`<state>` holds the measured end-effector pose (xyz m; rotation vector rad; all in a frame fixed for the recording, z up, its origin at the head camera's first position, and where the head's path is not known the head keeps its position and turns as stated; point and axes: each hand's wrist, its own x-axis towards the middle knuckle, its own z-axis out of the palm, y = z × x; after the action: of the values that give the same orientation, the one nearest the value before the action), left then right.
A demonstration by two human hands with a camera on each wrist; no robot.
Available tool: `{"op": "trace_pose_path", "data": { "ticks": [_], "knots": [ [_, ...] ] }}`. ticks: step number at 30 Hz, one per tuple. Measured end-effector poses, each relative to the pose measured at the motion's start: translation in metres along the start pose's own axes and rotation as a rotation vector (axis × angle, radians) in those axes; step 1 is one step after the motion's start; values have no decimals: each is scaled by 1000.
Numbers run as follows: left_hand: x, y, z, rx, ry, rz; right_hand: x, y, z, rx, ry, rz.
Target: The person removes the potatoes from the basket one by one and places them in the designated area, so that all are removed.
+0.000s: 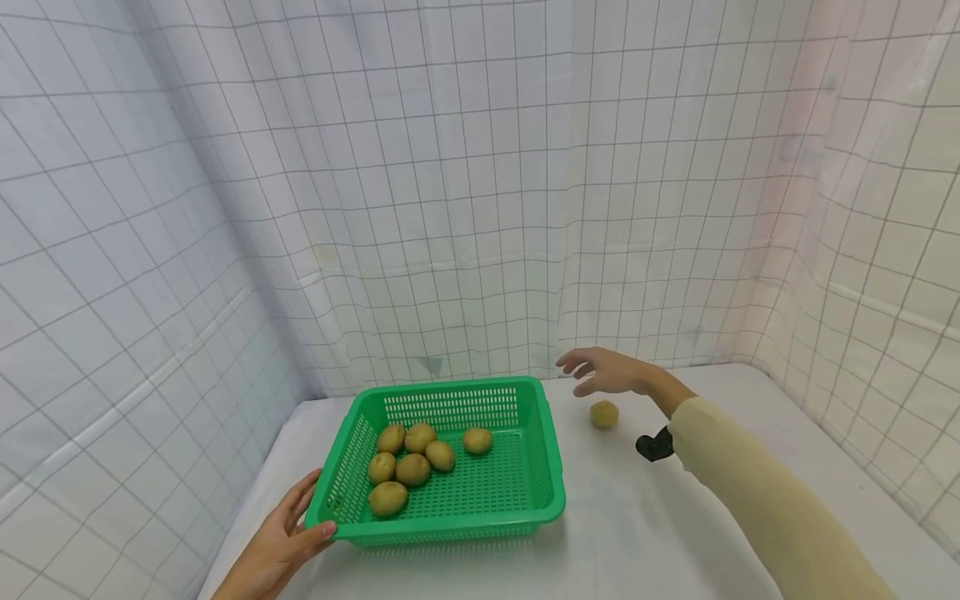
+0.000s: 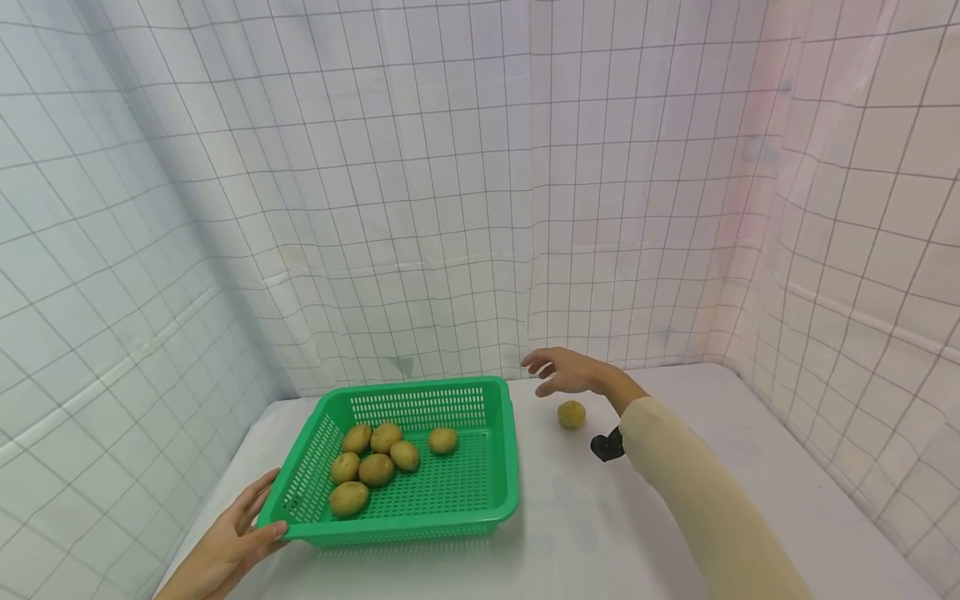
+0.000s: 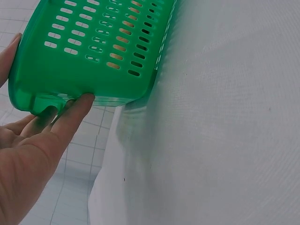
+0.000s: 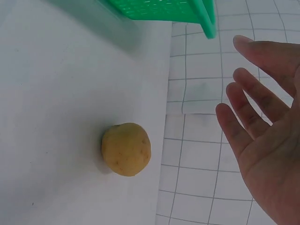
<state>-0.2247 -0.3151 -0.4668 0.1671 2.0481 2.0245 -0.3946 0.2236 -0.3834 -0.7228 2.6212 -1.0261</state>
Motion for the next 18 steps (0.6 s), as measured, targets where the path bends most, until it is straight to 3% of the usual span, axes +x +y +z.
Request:
{"op": "trace_pose_path", "data": {
  "ticks": [18],
  "knots": [
    [-1,0,-1,-12,-18,13,21,-38,8,-11,-122,-70]
  ]
}}
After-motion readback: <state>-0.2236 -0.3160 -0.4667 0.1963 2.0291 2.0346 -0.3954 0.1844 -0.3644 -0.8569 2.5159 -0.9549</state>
